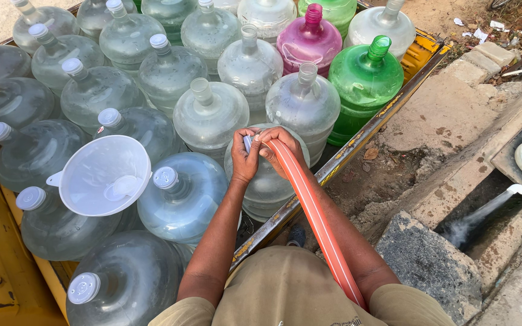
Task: The person sits on the edge of a truck bed loaded with empty water dispenser jugs and holds an orange hose, filling the jugs with water. They occasionally reposition the hose and touch a jug cap while the water flows.
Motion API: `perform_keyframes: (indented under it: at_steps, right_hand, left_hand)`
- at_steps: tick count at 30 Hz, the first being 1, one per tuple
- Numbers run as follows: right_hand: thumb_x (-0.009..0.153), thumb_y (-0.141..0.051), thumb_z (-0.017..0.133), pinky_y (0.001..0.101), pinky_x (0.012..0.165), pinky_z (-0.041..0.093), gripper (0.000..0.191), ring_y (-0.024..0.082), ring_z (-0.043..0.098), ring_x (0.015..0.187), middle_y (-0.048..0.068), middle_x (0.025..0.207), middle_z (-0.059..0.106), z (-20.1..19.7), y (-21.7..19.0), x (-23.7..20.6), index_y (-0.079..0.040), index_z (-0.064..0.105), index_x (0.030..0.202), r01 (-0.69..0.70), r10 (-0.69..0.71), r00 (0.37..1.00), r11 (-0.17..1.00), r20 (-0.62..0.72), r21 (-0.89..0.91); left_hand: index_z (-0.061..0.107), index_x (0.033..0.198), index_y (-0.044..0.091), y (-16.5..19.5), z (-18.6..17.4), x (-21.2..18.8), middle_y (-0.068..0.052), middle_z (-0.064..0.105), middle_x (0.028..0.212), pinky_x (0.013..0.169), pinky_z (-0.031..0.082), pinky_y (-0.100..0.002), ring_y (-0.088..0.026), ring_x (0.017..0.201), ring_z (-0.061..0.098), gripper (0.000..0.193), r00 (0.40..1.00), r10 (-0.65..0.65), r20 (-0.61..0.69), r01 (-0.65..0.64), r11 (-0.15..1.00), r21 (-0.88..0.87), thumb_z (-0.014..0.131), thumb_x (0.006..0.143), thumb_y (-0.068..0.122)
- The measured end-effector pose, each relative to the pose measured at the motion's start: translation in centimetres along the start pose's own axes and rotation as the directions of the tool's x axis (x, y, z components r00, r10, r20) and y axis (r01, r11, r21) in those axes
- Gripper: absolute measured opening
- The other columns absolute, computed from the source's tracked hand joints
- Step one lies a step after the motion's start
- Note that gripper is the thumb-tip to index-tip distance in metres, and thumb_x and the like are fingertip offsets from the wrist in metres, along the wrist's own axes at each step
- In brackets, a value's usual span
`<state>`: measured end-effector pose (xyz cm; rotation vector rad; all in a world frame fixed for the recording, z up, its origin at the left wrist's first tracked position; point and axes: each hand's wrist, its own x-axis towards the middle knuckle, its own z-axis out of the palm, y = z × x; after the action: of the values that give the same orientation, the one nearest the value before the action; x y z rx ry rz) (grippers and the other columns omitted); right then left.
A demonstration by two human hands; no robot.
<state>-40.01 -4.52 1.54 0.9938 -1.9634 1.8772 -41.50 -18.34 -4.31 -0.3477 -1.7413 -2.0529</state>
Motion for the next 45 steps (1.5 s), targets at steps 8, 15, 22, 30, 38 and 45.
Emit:
perform_keyframes:
  at_steps: [8, 15, 22, 30, 38, 45]
  right_hand:
    - [0.097, -0.034, 0.075, 0.0337, 0.101, 0.056, 0.038, 0.017, 0.065, 0.111, 0.008, 0.113, 0.064, -0.1, 0.1, 0.0, -0.004, 0.056, 0.112, 0.003, -0.003, 1.0, 0.999, 0.001, 0.04]
    - [0.096, -0.034, 0.076, 0.0338, 0.101, 0.057, 0.038, 0.017, 0.066, 0.111, 0.008, 0.113, 0.065, 0.1, 0.1, 0.0, -0.005, 0.056, 0.111, -0.001, 0.001, 1.0, 0.999, 0.001, 0.037]
    - [0.096, -0.034, 0.076, 0.0341, 0.101, 0.056, 0.039, 0.017, 0.065, 0.111, 0.008, 0.113, 0.065, 0.5, 0.1, 0.0, -0.005, 0.056, 0.111, -0.004, 0.004, 1.0, 0.999, -0.002, 0.055]
    - [0.096, -0.036, 0.075, 0.0334, 0.1, 0.057, 0.039, 0.017, 0.066, 0.11, 0.008, 0.112, 0.065, 0.5, -0.1, -0.1, -0.005, 0.057, 0.111, -0.001, 0.001, 1.0, 1.0, -0.004, 0.009]
    - [0.096, -0.035, 0.076, 0.0336, 0.1, 0.056, 0.038, 0.017, 0.066, 0.11, 0.008, 0.113, 0.065, 1.2, -0.1, 0.3, -0.005, 0.056, 0.111, 0.003, -0.003, 1.0, 0.999, -0.005, 0.04]
    - [0.096, -0.033, 0.076, 0.034, 0.101, 0.057, 0.038, 0.017, 0.066, 0.111, 0.008, 0.113, 0.065, 1.5, 0.2, 0.4, -0.005, 0.056, 0.111, -0.004, 0.004, 1.0, 0.999, -0.004, 0.036]
  left_hand:
    - [0.049, 0.112, 0.005, -0.4, 0.0, 0.0, -0.013, 0.068, 0.115, 0.097, 0.051, -0.034, -0.019, 0.107, 0.064, 0.019, 1.0, 0.007, -0.007, -0.007, 1.0, 0.007, 0.063, 0.102, 0.013]
    - [0.05, 0.112, 0.005, -0.3, 0.0, -0.1, -0.012, 0.068, 0.115, 0.097, 0.051, -0.034, -0.019, 0.107, 0.064, 0.019, 1.0, 0.006, -0.012, -0.006, 1.0, 0.013, 0.063, 0.102, 0.013]
    - [0.05, 0.111, 0.006, 0.2, -0.5, -0.2, -0.012, 0.068, 0.115, 0.097, 0.051, -0.033, -0.018, 0.107, 0.063, 0.019, 1.0, -0.002, -0.011, 0.003, 1.0, 0.021, 0.063, 0.102, 0.015]
    - [0.051, 0.111, 0.006, 0.3, -0.4, -0.3, -0.011, 0.067, 0.115, 0.096, 0.051, -0.033, -0.018, 0.107, 0.063, 0.019, 1.0, -0.016, -0.015, 0.016, 1.0, 0.012, 0.064, 0.102, 0.015]
    - [0.051, 0.111, 0.006, 0.6, -1.1, 0.2, -0.012, 0.068, 0.115, 0.097, 0.051, -0.034, -0.019, 0.108, 0.064, 0.019, 1.0, 0.0, -0.015, 0.0, 1.0, 0.023, 0.064, 0.101, 0.014]
    - [0.051, 0.111, 0.006, 0.5, -1.4, 0.2, -0.011, 0.068, 0.114, 0.096, 0.051, -0.033, -0.018, 0.106, 0.064, 0.018, 1.0, -0.005, -0.016, 0.005, 1.0, 0.031, 0.064, 0.101, 0.014]
